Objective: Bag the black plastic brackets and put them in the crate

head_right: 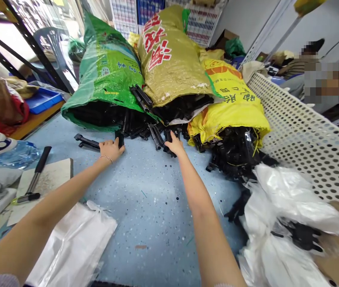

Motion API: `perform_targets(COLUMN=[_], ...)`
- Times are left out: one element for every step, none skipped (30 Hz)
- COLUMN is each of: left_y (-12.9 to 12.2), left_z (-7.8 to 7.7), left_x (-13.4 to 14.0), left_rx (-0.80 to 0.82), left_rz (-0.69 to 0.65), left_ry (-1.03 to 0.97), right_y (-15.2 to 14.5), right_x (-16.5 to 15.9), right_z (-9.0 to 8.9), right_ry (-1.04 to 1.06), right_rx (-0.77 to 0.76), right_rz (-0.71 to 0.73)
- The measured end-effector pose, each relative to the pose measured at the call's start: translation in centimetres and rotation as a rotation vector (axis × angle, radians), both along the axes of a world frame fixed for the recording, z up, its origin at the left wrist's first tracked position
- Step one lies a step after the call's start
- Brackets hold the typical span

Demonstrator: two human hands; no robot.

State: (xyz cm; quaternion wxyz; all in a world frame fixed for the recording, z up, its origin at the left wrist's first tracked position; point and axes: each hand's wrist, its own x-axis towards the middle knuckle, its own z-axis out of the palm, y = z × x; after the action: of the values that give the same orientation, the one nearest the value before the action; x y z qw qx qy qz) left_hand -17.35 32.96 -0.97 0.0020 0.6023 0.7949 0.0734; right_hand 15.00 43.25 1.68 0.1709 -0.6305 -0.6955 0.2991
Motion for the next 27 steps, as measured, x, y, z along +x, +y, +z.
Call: perform_targets(left_y=[-1.0,-2.1,-3.4,-4.6,-5.9,-7.1,-8.3,-9.3,-10.1,-10.6,-11.0,-11.3,-11.4,-11.5,-11.7,-12.1,-12.8,-13.8,-15.2,-16.9,-18.9,-21.1,-23.4,-25.7,-27.9,-29.9,-31.7], left_z=[0.1,0.1,0.2,0.1,0.1,0.1,0.1,0.2,0.4,0.8,1.2,1.7,2.3,3.0,3.6,4.3,4.9,5.4,5.9,6.2,6.5,6.7,6.8,6.9,7.0,7.0,6.9], left_x=[0.8,1.9,3.1,4.6,6.1,7.7,9.1,10.4,11.5,12.2,12.7,12.9,13.0,13.0,13.0,13.1,13.3,13.7,14.3,15.0,15.7,16.3,16.9,17.3,17.5,17.7,17.7], left_rx=[-0.01,-0.021,-0.03,-0.037,-0.042,-0.049,-0.061,-0.077,-0.102,-0.138,-0.183,-0.225,-0.25,-0.25,-0.223,-0.179,-0.133,-0.093,-0.062,-0.03,0.01,0.054,0.089,0.094,0.062,0.0,-0.076], left_rz=[-0.041,-0.093,-0.153,-0.217,-0.281,-0.344,-0.406,-0.465,-0.522,-0.581,-0.636,-0.68,-0.71,-0.725,-0.729,-0.732,-0.745,-0.769,-0.793,-0.799,-0.778,-0.728,-0.649,-0.554,-0.457,-0.366,-0.286], left_ry=[-0.002,-0.004,-0.005,-0.005,-0.003,-0.003,-0.005,-0.01,-0.016,-0.024,-0.033,-0.043,-0.053,-0.07,-0.104,-0.17,-0.278,-0.429,-0.614,-0.813,-0.998,-1.15,-1.268,-1.363,-1.45,-1.535,-1.619], right_y=[-0.9,-2.2,-3.8,-5.7,-7.7,-9.8,-11.9,-13.8,-15.6,-17.1,-18.3,-19.3,-20.2,-21.0,-21.9,-22.8,-24.0,-25.3,-26.9,-28.6,-30.4,-32.2,-33.9,-35.4,-36.7,-37.7,-38.4], right_x=[0.0,0.2,0.5,0.7,1.0,1.2,1.5,1.8,2.1,2.6,3.2,3.9,4.5,5.1,5.5,5.7,5.6,5.1,4.4,3.6,2.6,1.8,1.2,0.8,0.6,0.7,0.9], right_z=[0.0,-0.1,-0.2,-0.4,-0.6,-0.8,-1.0,-1.1,-1.2,-1.3,-1.3,-1.2,-1.0,-0.8,-0.6,-0.3,0.0,0.3,0.5,0.7,0.9,1.1,1.3,1.5,1.8,2.1,2.5], right_ry=[-0.01,-0.024,-0.046,-0.077,-0.114,-0.155,-0.195,-0.225,-0.239,-0.235,-0.214,-0.174,-0.117,-0.04,0.055,0.164,0.278,0.384,0.468,0.525,0.551,0.553,0.546,0.542,0.548,0.555,0.556], right_rx=[-0.006,-0.003,0.01,0.03,0.052,0.076,0.098,0.114,0.126,0.136,0.147,0.16,0.177,0.196,0.216,0.233,0.244,0.25,0.254,0.262,0.279,0.303,0.334,0.371,0.41,0.446,0.47], right_rz=[0.03,0.055,0.076,0.094,0.115,0.14,0.166,0.184,0.192,0.193,0.183,0.161,0.129,0.092,0.056,0.029,0.019,0.03,0.055,0.085,0.111,0.128,0.131,0.12,0.103,0.089,0.084])
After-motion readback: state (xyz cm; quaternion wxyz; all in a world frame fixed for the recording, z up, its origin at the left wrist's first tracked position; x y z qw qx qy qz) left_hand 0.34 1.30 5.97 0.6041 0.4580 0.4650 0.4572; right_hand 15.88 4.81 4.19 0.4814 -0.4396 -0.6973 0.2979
